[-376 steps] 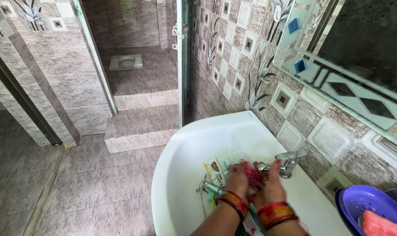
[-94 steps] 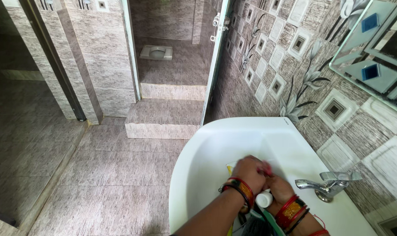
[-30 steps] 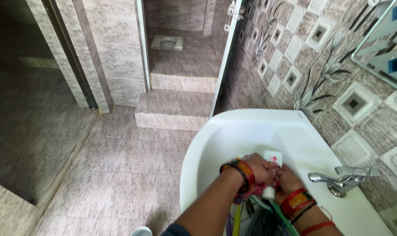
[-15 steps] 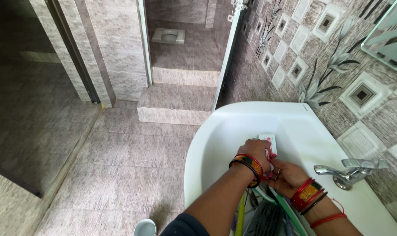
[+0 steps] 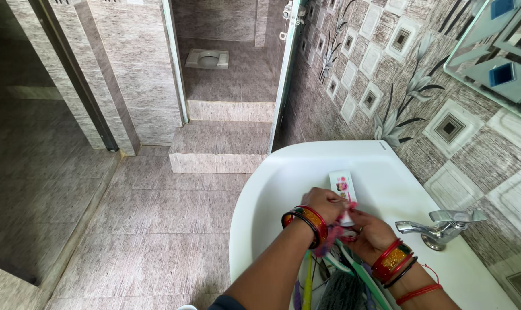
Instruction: The person washes a red cloth by hand in a white sink. They use a bar of soap to scrub the fabric, repeatedly rubbing and rinsing it under the running water from the faucet.
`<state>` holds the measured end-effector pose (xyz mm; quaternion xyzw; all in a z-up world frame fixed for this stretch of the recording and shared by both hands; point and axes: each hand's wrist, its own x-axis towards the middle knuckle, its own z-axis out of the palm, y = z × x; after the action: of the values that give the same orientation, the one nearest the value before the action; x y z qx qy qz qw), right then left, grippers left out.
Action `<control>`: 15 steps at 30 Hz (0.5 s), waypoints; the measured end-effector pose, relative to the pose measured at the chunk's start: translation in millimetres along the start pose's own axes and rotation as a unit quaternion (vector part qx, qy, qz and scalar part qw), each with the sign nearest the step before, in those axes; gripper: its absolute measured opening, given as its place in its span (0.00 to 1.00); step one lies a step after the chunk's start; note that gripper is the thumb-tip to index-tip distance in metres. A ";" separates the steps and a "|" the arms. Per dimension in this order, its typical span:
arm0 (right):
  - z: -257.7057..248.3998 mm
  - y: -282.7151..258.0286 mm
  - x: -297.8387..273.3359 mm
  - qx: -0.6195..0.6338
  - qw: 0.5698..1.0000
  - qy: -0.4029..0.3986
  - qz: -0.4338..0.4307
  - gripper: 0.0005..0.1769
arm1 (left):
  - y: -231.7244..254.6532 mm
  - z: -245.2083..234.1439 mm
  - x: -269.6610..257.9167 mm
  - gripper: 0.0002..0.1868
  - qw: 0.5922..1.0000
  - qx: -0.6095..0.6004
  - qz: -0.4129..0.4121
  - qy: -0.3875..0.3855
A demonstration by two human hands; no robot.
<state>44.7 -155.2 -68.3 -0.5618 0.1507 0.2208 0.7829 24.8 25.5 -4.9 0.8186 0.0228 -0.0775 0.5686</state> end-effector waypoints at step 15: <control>13.6 1.4 -7.0 -0.041 0.998 -0.034 0.029 0.17 | 0.9 -0.8 -6.0 0.09 0.989 0.082 -0.054 0.109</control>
<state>37.9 -143.2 -61.6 -0.5811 0.1310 0.2683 0.7571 19.0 26.3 -2.9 0.8636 0.1227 -0.0198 0.4887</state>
